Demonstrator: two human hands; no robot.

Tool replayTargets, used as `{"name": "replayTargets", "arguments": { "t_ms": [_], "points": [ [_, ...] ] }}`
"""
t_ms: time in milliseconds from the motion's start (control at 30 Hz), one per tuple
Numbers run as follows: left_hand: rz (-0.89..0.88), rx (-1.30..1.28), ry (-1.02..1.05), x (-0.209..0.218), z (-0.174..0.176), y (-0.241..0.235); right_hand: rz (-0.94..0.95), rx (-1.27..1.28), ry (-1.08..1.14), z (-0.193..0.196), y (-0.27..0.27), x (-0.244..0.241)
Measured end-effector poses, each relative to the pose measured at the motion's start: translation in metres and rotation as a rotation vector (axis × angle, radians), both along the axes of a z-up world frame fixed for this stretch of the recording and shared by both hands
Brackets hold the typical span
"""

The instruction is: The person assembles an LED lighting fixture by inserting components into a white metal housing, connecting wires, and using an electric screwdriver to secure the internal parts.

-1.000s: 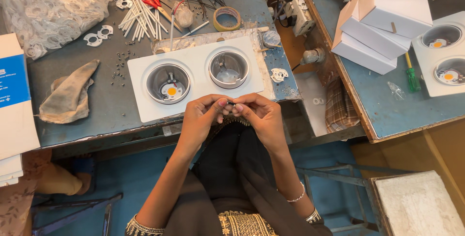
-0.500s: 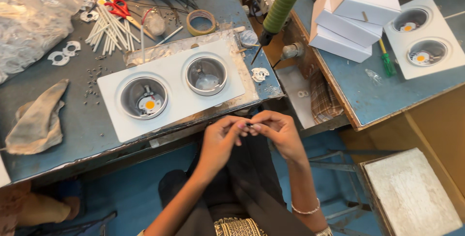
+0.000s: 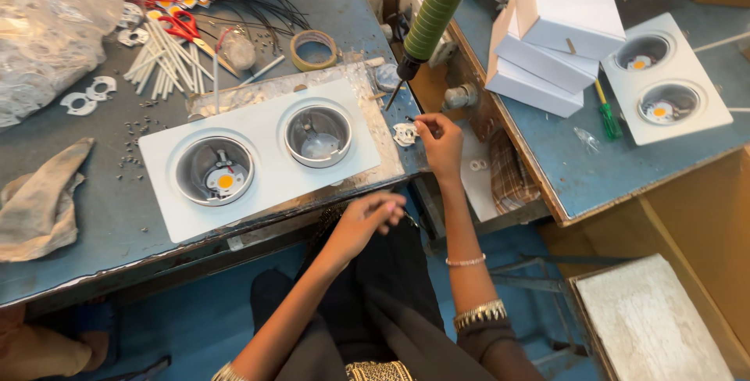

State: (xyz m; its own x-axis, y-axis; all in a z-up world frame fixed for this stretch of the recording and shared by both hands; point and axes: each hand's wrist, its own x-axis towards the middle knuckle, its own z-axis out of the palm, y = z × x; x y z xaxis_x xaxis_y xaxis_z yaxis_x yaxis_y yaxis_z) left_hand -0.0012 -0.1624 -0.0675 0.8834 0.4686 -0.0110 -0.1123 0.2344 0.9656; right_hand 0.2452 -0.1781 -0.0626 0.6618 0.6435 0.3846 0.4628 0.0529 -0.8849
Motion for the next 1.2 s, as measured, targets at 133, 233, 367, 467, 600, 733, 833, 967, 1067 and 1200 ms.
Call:
{"name": "replayTargets", "arguments": {
  "t_ms": [133,233,367,467,600,733,833,967,1067,1200],
  "points": [
    [-0.164,0.003,0.160,-0.072,0.065,0.010,-0.014,-0.040,-0.256,-0.004,0.036,0.016],
    [-0.047,0.081,0.168,-0.130,0.112,0.039,0.025,-0.055,-0.426,-0.006,0.048,0.023],
    [0.452,0.411,0.018,-0.182,0.132,0.153,0.043,-0.092,-0.468,-0.009,0.049,0.017],
    [0.763,0.581,0.163,-0.170,0.119,0.291,0.067,-0.092,-0.475,-0.001,0.045,0.012],
    [0.891,1.143,0.292,-0.117,0.059,0.446,-0.051,0.005,-0.319,0.005,0.030,0.001],
    [0.668,1.418,0.652,-0.074,0.026,0.515,-0.233,0.215,-0.056,-0.015,0.004,-0.024],
    [0.560,1.511,0.902,-0.032,0.019,0.540,-0.310,0.229,-0.014,-0.026,0.000,-0.037],
    [0.624,1.573,0.848,0.008,0.012,0.559,-0.399,0.203,-0.047,-0.030,0.002,-0.040],
    [0.675,1.644,0.907,0.026,0.011,0.566,-0.416,0.184,0.018,-0.032,0.006,-0.041],
    [0.642,1.606,0.967,0.041,0.012,0.568,-0.449,0.148,0.003,-0.034,0.007,-0.040]
  ]
}}
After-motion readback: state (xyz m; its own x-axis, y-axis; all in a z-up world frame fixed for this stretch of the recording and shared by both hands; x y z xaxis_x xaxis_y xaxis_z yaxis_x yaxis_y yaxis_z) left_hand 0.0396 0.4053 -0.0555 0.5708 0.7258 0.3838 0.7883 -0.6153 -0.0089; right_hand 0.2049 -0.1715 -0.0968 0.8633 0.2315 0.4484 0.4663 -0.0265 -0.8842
